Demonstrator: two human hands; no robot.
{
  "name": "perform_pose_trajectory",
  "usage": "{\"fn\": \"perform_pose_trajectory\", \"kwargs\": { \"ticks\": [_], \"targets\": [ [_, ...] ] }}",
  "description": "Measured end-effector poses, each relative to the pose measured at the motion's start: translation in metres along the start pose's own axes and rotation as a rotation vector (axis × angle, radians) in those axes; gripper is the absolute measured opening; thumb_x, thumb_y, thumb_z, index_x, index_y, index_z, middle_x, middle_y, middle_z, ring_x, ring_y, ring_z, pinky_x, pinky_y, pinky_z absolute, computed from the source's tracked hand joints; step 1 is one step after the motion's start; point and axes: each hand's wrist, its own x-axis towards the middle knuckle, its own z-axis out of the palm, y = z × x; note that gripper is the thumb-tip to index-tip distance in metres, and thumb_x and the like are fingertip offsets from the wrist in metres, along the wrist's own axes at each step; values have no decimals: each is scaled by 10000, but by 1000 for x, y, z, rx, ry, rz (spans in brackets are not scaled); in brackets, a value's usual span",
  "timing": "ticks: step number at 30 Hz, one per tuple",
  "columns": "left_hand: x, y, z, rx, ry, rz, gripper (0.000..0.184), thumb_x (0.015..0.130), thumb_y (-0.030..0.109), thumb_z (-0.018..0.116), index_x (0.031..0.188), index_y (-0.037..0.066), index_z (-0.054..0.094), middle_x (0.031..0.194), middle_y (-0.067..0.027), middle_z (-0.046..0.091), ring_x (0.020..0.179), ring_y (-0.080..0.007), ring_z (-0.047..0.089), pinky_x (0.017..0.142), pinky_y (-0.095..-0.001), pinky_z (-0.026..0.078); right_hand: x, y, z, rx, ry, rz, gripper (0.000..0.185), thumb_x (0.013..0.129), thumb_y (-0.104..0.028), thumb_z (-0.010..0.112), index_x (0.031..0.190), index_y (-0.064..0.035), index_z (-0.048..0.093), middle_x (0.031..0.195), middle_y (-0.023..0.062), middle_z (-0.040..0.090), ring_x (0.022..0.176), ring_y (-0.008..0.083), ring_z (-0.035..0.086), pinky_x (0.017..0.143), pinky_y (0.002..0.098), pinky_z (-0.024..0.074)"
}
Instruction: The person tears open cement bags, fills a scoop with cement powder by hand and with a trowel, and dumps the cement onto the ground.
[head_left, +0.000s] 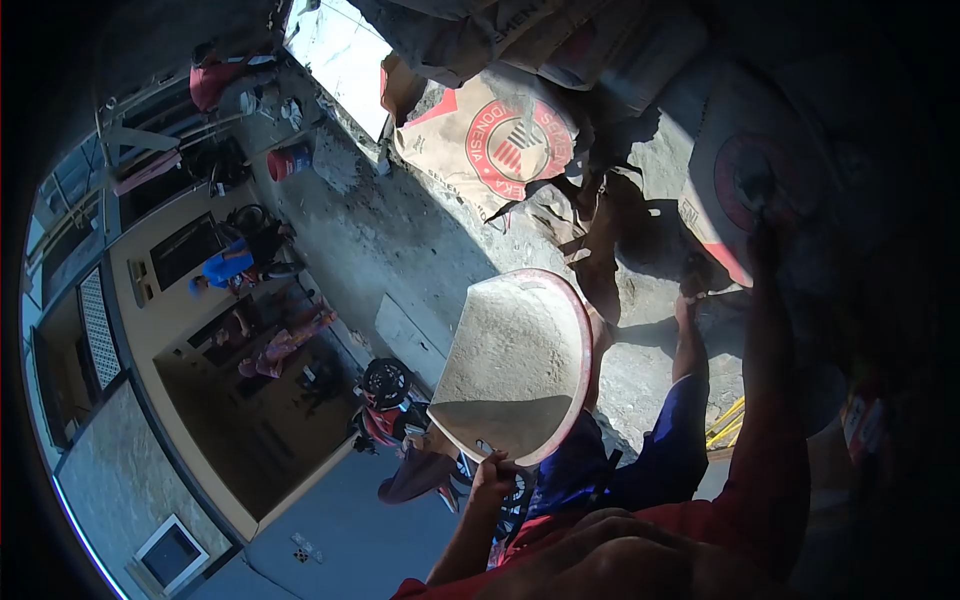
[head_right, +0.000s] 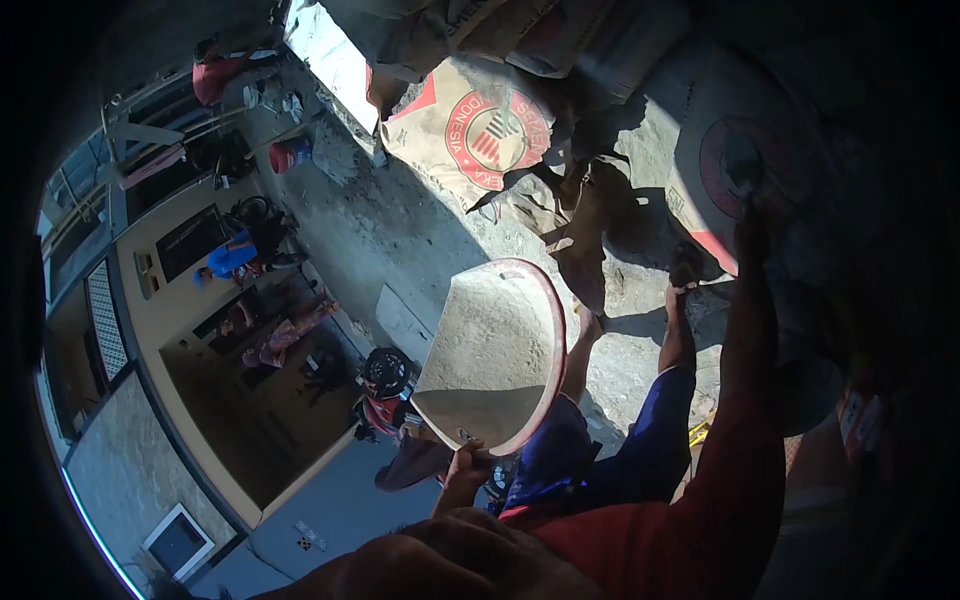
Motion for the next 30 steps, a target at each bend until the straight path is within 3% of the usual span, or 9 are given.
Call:
{"fn": "perform_pose_trajectory", "kwargs": {
  "ticks": [4,7,11,14,17,21,23,27,30],
  "targets": [
    [-20,5,21,11,13,-30,151,784,189,597,683,106,522,556,-28,519,507,-200,534,472,-312,446,-8,0,13,531,-262,278,366,850,-254,575,1152,-50,537,1020,145,598,969,285,589,866,407,469],
    [5,8,-9,129,-20,81,216,800,194,569,611,149,474,526,15,446,450,-151,466,415,-292,376,-21,-9,0,1303,-603,658,347,861,-213,584,1153,-38,522,975,125,602,921,254,612,861,396,477],
    [-51,27,23,-33,-99,-17,296,784,156,573,565,185,375,466,47,370,356,-118,376,340,-270,288,-51,-72,-117,1880,-730,453,186,883,-191,585,1024,-75,547,916,69,592,906,209,608,799,360,504],
    [-36,30,6,-238,-109,0,76,769,134,567,767,65,533,647,-69,592,532,-237,575,525,-328,496,-71,-104,-175,2144,-1128,453,170,850,-183,589,983,-82,559,885,62,592,850,212,595,800,379,502],
    [-43,49,-10,-284,-171,-1,81,764,127,559,774,48,543,654,-79,609,565,-255,607,583,-350,534,-100,-160,-246,1788,-1371,551,166,794,-119,541,955,-87,562,805,77,567,738,195,565,719,372,492],
    [-67,83,-15,-78,-220,41,186,763,207,555,604,140,484,524,-24,520,440,-209,529,413,-318,415,-114,-190,-236,1473,-1386,454,166,764,-108,511,919,-87,565,714,70,546,614,191,541,593,351,469],
    [-51,104,-24,-43,-251,38,189,762,210,557,603,144,478,508,-10,484,414,-199,491,393,-312,388,-100,-218,-226,1124,-1470,552,193,777,-213,567,911,-76,582,625,39,506,496,180,484,504,334,428],
    [-34,148,-3,-79,-192,128,206,759,206,570,597,159,450,491,16,416,360,-177,385,353,-306,330,-102,-374,-330,438,-955,31,516,756,-505,658,967,-37,599,696,57,583,581,174,565,543,357,458],
    [-37,185,-12,-106,-283,102,163,765,171,573,631,141,487,505,4,436,376,-168,405,364,-297,338,-88,-435,-331,350,-626,-241,558,730,-482,696,1004,-11,578,848,145,629,801,288,631,694,407,488]
  ]
}}
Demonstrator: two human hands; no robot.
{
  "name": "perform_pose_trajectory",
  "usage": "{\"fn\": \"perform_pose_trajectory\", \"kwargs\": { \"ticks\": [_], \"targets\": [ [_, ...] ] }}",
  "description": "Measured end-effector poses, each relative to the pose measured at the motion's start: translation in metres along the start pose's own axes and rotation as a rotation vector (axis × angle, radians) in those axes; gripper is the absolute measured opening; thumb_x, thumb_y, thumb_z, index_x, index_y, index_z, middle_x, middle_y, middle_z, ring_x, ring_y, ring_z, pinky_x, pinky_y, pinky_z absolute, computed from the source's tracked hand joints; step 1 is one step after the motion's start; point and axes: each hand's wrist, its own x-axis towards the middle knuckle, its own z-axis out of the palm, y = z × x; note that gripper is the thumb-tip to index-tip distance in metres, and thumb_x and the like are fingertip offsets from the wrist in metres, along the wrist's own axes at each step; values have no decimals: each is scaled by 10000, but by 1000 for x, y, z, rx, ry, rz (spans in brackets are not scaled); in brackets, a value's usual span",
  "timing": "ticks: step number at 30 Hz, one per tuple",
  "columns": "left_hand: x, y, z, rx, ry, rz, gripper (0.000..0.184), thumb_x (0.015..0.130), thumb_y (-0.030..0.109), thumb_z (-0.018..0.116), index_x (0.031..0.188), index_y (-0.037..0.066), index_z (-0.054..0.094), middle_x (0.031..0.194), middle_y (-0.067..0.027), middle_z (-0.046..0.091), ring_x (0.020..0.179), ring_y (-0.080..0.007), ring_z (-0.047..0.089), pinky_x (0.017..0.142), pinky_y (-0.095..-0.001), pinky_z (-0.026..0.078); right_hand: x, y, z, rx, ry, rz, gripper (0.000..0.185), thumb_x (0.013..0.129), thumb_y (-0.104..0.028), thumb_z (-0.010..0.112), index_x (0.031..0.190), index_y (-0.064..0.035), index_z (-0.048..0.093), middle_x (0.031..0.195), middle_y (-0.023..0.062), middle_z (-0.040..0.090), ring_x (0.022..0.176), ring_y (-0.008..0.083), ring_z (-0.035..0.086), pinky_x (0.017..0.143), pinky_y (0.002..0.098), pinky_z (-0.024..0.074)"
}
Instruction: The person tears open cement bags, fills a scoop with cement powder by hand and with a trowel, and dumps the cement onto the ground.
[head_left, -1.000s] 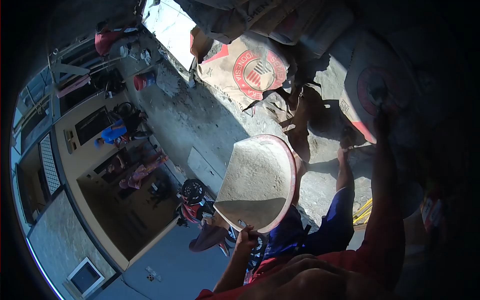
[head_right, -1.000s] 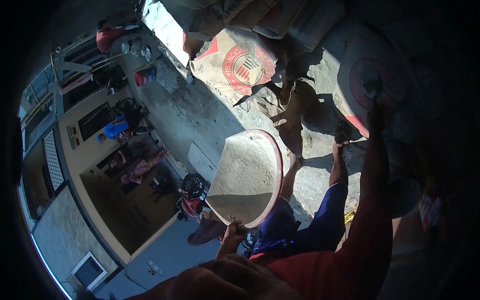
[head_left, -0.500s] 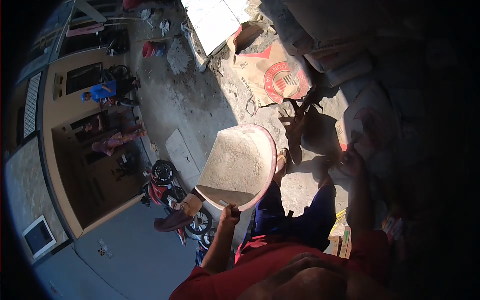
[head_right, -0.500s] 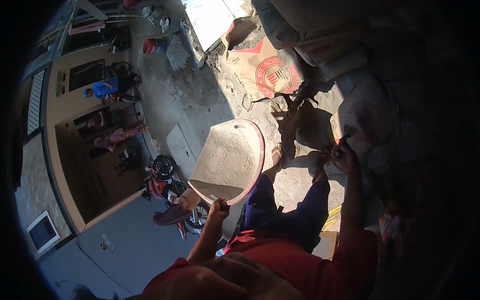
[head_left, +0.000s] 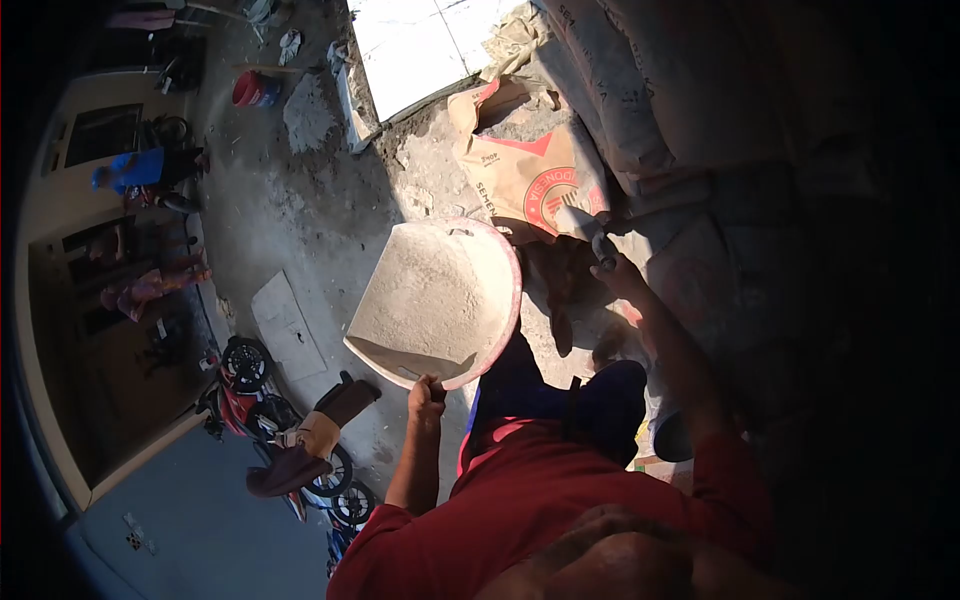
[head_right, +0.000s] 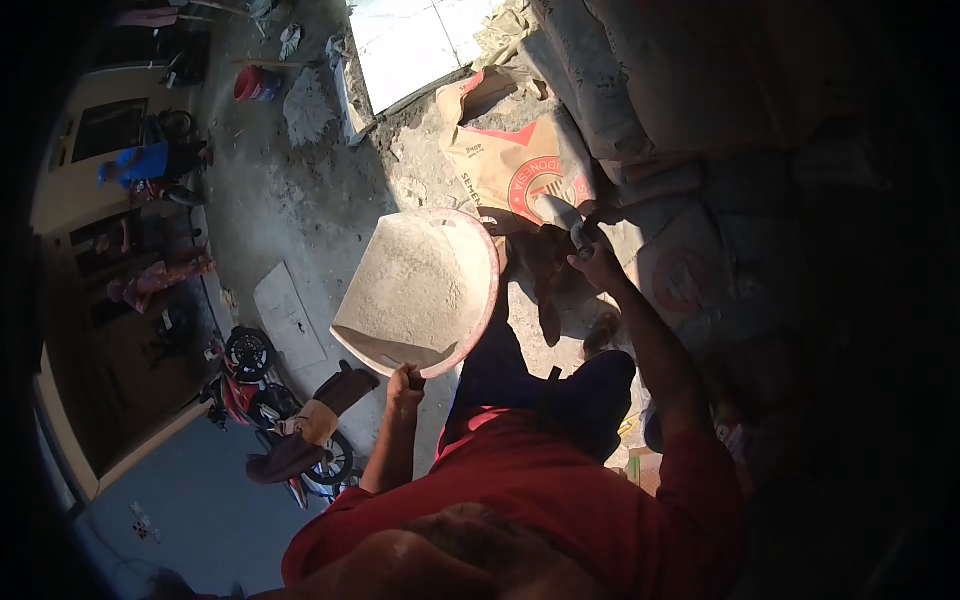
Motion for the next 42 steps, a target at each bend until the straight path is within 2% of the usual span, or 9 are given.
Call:
{"fn": "perform_pose_trajectory", "kwargs": {
  "ticks": [8,14,18,28,30,34,38,40,42],
  "targets": [
    [21,120,-4,-11,-156,171,58,774,67,556,795,14,570,619,-40,527,414,-149,453,389,-285,369,125,-232,-69,-1135,387,-151,226,809,-228,602,979,-80,579,906,137,645,850,301,643,701,428,511],
    [2,196,-14,120,-178,273,416,753,-19,508,1165,-69,477,809,-82,567,514,-179,570,427,-321,562,257,-298,-123,-1739,492,-430,84,751,-173,608,758,-128,679,719,42,657,728,215,658,606,350,497],
    [24,228,4,120,-78,306,277,744,3,546,1017,-38,525,736,-31,554,530,-122,544,432,-246,471,336,-309,-108,-2034,397,-449,75,722,-170,628,696,-126,684,711,33,663,701,186,652,572,332,468],
    [45,239,-52,270,-81,178,548,677,-58,531,1221,-56,477,838,-33,559,615,-108,521,546,-232,409,371,-287,-102,-1861,79,-463,114,717,-200,609,683,-143,702,680,32,669,658,207,656,543,402,497],
    [58,242,-47,251,-66,179,468,689,-32,527,1156,-45,494,777,-14,528,566,-102,506,483,-226,405,397,-264,-107,-1901,-98,-757,121,717,-198,607,664,-141,699,686,29,669,670,204,656,555,370,506],
    [42,260,-42,234,-115,237,391,700,-1,527,1089,-31,517,708,10,497,519,-99,495,436,-233,432,378,-279,-107,-1947,-130,-603,98,690,-187,606,617,-154,663,659,15,643,631,203,633,545,350,497],
    [42,275,-18,246,-131,162,417,698,3,536,1113,-25,515,701,22,494,521,-86,486,451,-232,420,382,-259,-102,-1714,2,-1077,96,635,-166,603,544,-155,571,605,39,580,577,207,593,511,340,477],
    [51,277,-30,322,-175,70,590,683,-44,533,1265,-72,438,1002,-86,559,813,-150,547,726,-263,455,386,-250,-99,-1444,-19,-1221,107,624,-161,596,532,-145,545,594,61,560,568,212,585,502,345,472],
    [52,277,-24,294,-167,138,587,685,-42,537,1263,-76,439,1011,-86,560,806,-145,546,718,-252,447,397,-244,-95,-1170,-35,-1354,120,613,-156,590,519,-136,518,583,82,541,560,216,578,492,350,468]
  ]
}}
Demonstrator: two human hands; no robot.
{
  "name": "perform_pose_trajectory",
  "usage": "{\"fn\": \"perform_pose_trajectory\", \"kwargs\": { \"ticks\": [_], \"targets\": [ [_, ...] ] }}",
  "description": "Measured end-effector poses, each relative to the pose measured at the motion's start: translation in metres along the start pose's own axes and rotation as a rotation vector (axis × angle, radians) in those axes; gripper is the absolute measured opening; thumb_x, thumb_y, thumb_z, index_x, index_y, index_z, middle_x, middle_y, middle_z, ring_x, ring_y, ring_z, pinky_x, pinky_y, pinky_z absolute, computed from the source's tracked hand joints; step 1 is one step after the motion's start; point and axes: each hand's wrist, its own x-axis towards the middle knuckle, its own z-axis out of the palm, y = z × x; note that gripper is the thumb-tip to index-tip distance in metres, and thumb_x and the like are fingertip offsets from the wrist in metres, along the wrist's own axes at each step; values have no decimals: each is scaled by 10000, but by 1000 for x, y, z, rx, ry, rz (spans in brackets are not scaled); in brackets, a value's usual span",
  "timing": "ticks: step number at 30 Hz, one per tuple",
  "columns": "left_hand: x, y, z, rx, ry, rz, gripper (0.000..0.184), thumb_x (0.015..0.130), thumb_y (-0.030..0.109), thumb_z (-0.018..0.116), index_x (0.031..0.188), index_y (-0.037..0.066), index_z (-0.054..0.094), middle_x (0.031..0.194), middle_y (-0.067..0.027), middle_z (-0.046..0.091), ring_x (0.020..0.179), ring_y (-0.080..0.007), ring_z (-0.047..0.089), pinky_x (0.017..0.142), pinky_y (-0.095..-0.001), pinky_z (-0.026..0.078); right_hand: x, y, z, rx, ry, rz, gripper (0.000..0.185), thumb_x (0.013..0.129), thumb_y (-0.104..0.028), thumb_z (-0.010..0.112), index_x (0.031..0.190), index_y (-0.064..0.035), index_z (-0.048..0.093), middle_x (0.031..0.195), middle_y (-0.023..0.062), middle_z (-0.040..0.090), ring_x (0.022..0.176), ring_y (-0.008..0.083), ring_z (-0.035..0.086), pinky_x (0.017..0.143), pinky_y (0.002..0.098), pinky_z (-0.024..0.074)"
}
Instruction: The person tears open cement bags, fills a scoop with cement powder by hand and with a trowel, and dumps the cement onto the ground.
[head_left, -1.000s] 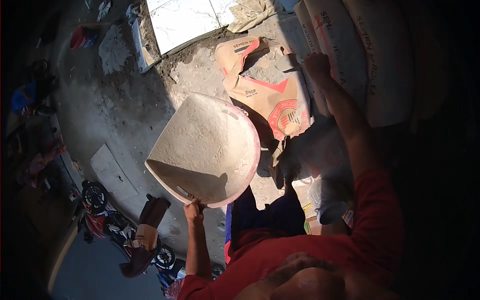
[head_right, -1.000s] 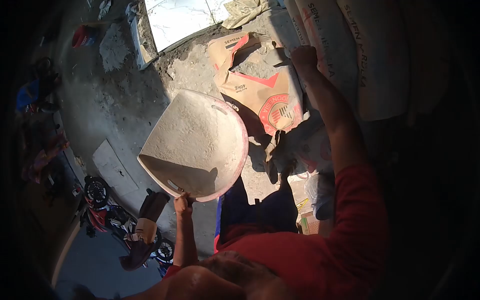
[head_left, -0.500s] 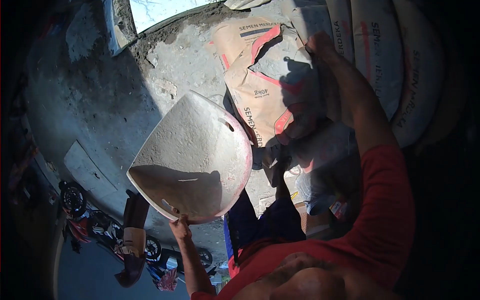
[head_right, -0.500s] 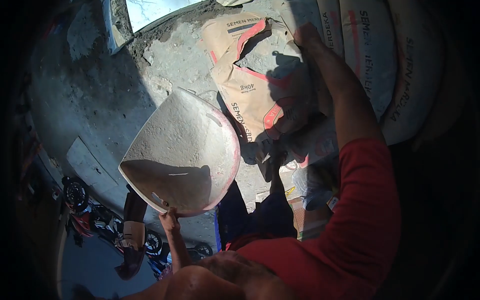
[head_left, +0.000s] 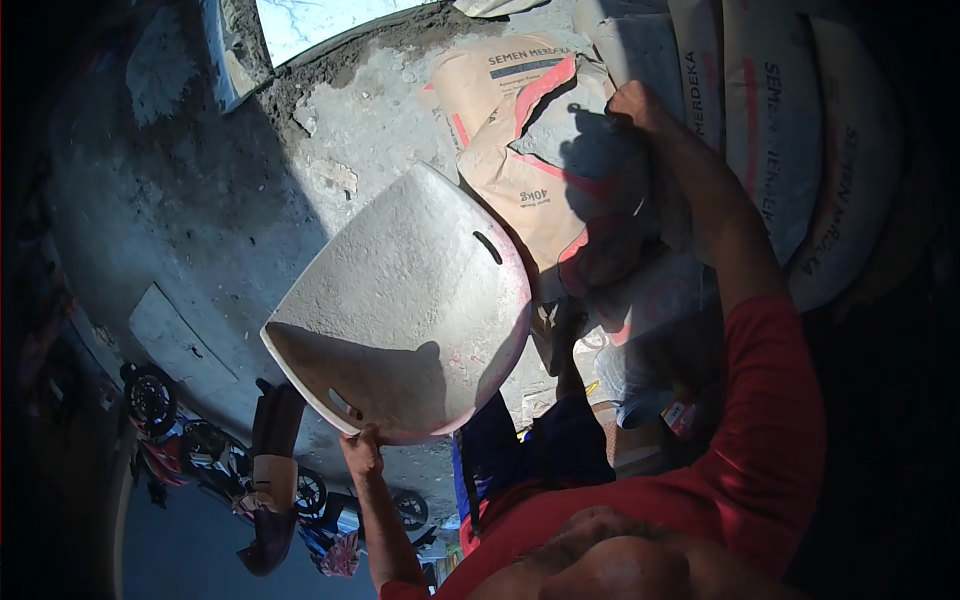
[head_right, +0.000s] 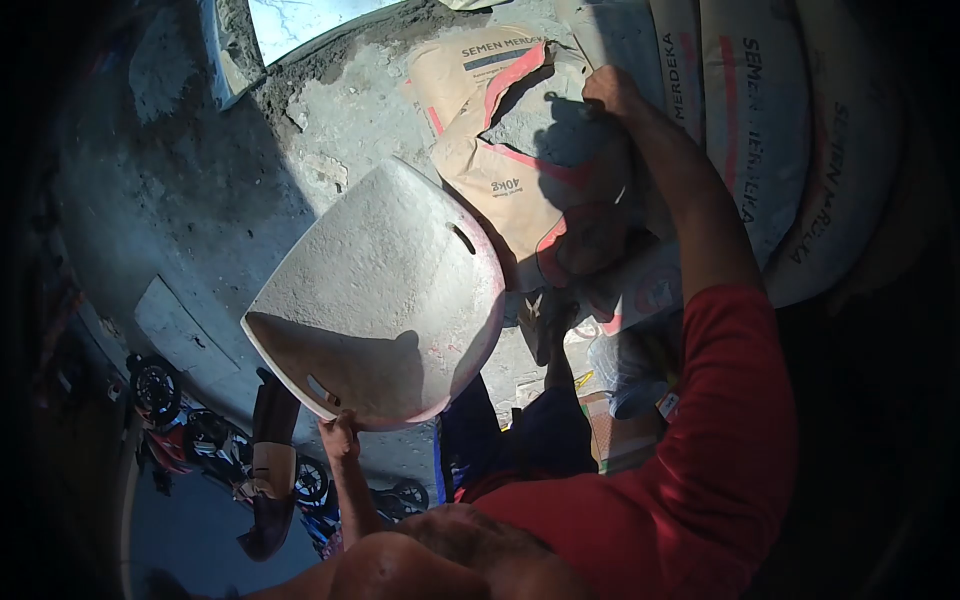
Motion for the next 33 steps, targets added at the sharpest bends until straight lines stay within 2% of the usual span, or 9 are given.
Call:
{"fn": "perform_pose_trajectory", "kwargs": {
  "ticks": [1,3,9,11,14,16,17,28,33],
  "targets": [
    [1,3,7,-26,10,63,585,687,-40,541,1262,-79,439,1020,-87,561,800,-141,546,710,-240,438,7,-6,-2,1,2,-2,120,613,-156,590,519,-136,518,583,82,541,560,216,578,492,350,468],
    [6,8,9,-9,-6,38,590,685,-44,545,1263,-83,436,1028,-85,561,810,-138,542,714,-233,429,13,-28,-11,-296,-528,229,78,632,-152,576,582,-95,596,636,113,595,604,242,609,530,349,490],
    [-4,26,16,17,-37,89,610,678,-52,552,1274,-98,425,1075,-91,563,863,-136,534,735,-230,416,16,-36,-59,-100,-812,530,197,720,-192,536,760,-85,696,782,140,668,760,299,661,677,398,529],
    [6,24,12,35,-84,107,610,679,-54,548,1274,-104,424,1092,-96,563,885,-140,534,750,-232,416,14,-29,-57,-57,-766,701,211,735,-212,528,770,-94,698,810,141,670,778,298,663,697,404,528],
    [0,16,-1,149,-37,195,530,702,3,546,1228,-39,496,660,57,481,522,-43,419,484,-208,326,12,-42,-108,-18,-729,776,210,744,-217,530,797,-106,701,853,138,675,806,295,666,715,409,531],
    [-6,36,15,112,-120,136,587,688,-59,536,1260,-129,426,1142,-107,551,945,-159,535,807,-239,412,19,-41,-129,-19,-736,674,199,738,-202,540,812,-110,701,867,135,676,816,294,667,714,408,534],
    [-4,38,18,112,-124,140,587,688,-59,536,1260,-129,426,1142,-107,551,945,-159,535,807,-239,412,22,-42,-136,-81,-759,639,176,738,-189,555,807,-113,698,861,131,677,817,290,668,705,409,538],
    [-34,55,34,62,-181,165,595,713,-21,534,1286,-108,401,655,1,506,509,-94,456,474,-235,373,95,-141,-273,-95,-684,569,125,744,-158,576,834,-101,641,780,108,651,776,275,666,643,415,536],
    [-33,40,34,-135,-310,95,578,714,-47,515,1284,-63,415,658,-28,534,522,-112,491,484,-243,406,134,-240,-262,167,-407,648,154,767,-167,558,874,-59,586,841,134,634,810,272,644,656,419,504]
  ]
}}
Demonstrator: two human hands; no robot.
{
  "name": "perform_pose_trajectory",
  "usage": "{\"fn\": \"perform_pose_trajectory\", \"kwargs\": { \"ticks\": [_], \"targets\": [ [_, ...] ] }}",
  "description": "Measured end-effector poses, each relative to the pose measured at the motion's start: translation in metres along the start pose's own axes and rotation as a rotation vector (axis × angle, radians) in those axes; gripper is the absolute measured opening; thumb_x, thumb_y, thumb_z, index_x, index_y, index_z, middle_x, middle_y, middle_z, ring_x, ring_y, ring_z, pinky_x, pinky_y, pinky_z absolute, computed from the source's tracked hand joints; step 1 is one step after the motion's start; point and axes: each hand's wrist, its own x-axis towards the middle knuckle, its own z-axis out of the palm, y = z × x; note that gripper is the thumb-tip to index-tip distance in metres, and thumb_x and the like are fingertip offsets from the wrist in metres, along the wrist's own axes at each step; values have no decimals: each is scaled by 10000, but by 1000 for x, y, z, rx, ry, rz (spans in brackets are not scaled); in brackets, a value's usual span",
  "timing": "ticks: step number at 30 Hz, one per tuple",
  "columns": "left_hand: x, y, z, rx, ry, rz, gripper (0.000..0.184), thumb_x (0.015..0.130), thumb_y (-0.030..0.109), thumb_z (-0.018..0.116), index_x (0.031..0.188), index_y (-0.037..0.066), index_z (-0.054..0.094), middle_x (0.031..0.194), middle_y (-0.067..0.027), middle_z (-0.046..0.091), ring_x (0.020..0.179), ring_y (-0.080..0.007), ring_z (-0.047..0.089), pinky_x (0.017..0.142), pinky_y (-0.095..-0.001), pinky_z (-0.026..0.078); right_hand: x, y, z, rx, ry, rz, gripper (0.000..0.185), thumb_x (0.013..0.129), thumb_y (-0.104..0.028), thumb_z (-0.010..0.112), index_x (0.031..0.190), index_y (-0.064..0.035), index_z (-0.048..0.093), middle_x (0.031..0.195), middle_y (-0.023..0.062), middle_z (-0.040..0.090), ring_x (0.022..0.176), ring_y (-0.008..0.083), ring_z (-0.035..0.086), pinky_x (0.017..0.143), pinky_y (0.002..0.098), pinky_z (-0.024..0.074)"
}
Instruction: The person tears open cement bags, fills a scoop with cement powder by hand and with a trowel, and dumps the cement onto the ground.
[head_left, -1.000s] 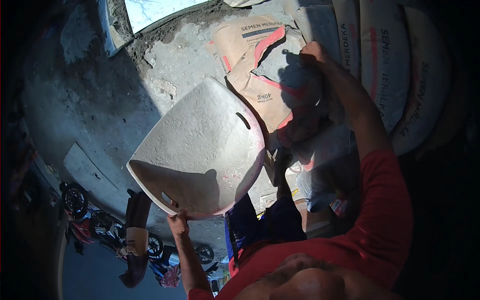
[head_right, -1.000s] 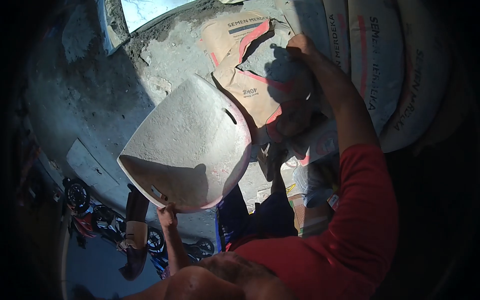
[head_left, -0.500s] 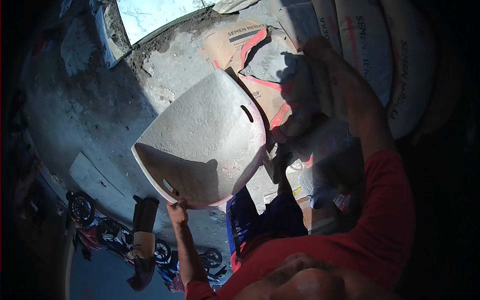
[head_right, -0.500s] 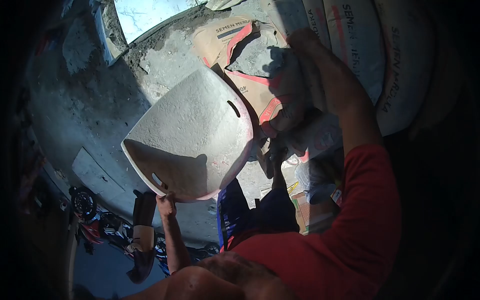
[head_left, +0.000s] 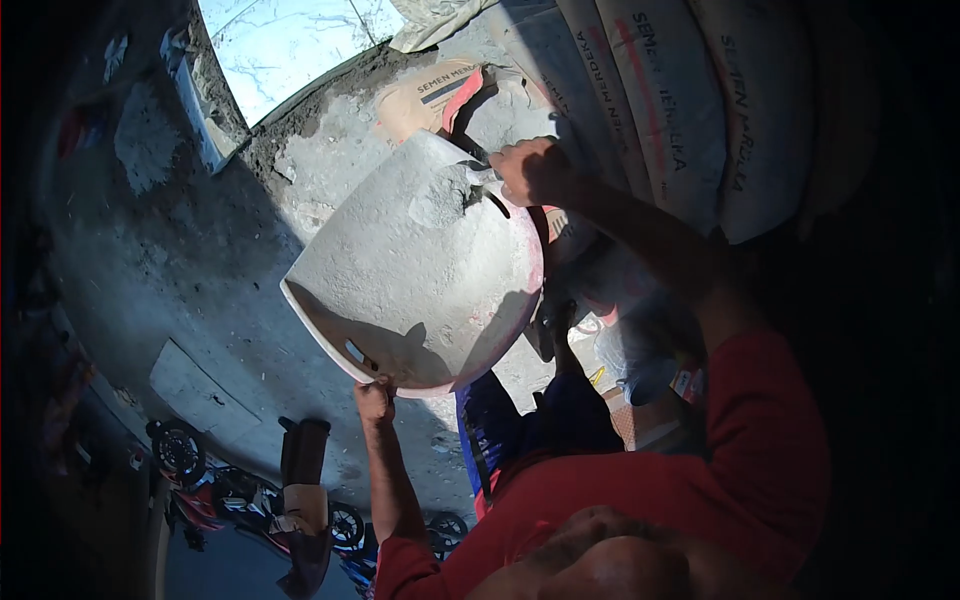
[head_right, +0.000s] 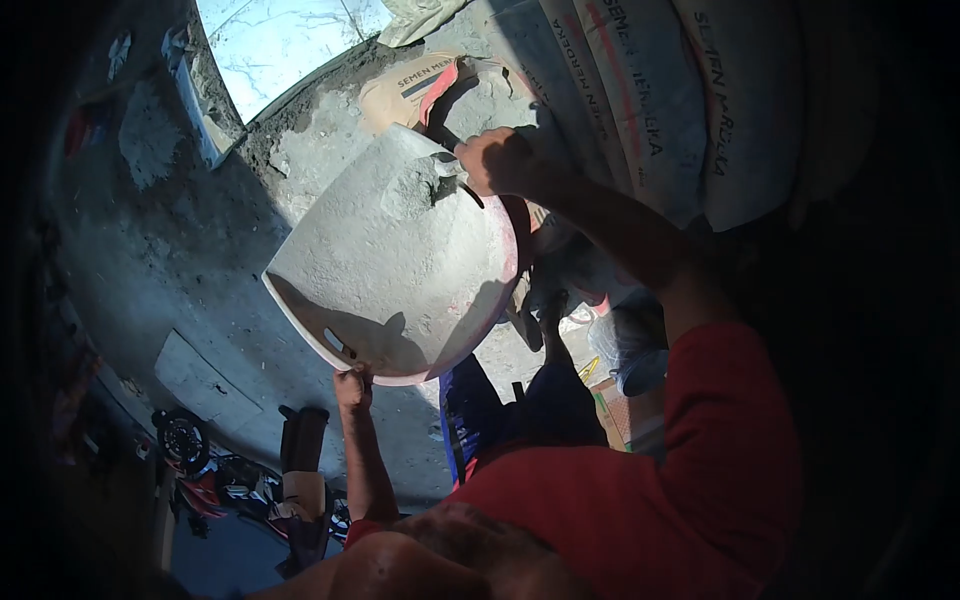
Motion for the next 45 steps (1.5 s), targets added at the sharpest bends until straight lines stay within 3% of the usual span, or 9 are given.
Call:
{"fn": "perform_pose_trajectory", "kwargs": {
  "ticks": [14,20,26,31,34,36,40,43,45],
  "targets": [
    [40,-79,-53,-344,-28,79,386,740,-54,568,1112,39,524,687,-23,576,661,-135,578,658,-260,506,-30,-51,43,63,594,-97,162,763,-161,552,921,-150,586,823,23,530,710,211,563,609,380,429],
    [40,-53,-36,-259,-27,8,494,714,-37,584,1194,21,478,713,0,545,597,-102,534,601,-245,481,-35,94,-27,-110,147,290,221,716,-154,616,936,-142,638,850,129,648,768,281,656,651,412,524],
    [45,-64,-43,-167,100,-65,665,670,-42,575,1311,-5,402,743,-25,571,590,-117,558,594,-244,489,40,196,22,-586,-109,310,131,748,-182,608,799,-109,704,791,78,686,743,247,680,594,405,540],
    [38,-67,-36,-189,130,-76,673,662,-45,579,1313,-11,413,834,-40,609,637,-131,595,596,-226,490,96,214,90,-665,-247,274,142,776,-160,579,805,-132,716,802,64,697,740,246,685,579,428,537],
    [34,-73,-49,-183,107,-125,679,653,-43,587,1311,-24,416,1012,-63,596,668,-143,606,610,-229,503,119,231,148,-452,-33,314,103,717,-134,618,736,-146,719,774,51,697,721,205,678,565,381,524],
    [32,-77,-48,-201,149,-74,685,652,-39,592,1313,-30,412,1058,-74,578,680,-140,604,649,-243,512,123,237,166,-743,-201,-39,93,699,-121,623,700,-141,714,730,50,690,689,217,671,559,372,518],
    [30,-75,-41,-222,177,-78,683,658,-39,590,1317,-33,407,1066,-71,575,733,-146,602,694,-257,513,138,252,179,-694,-226,-105,91,687,-120,622,679,-147,709,699,31,683,675,220,664,550,376,514],
    [29,-85,-50,-227,196,-58,684,662,-40,585,1322,-33,403,1077,-70,564,791,-158,594,725,-269,510,135,222,193,-606,-218,-56,90,688,-120,615,671,-137,703,702,25,682,683,214,667,552,378,515],
    [33,-89,-52,-231,143,-46,696,673,-44,573,1341,-33,378,1120,-81,540,811,-166,591,722,-272,511,137,200,196,-225,-286,342,105,696,-128,606,713,-119,709,742,34,689,701,216,669,563,368,523]
  ]
}}
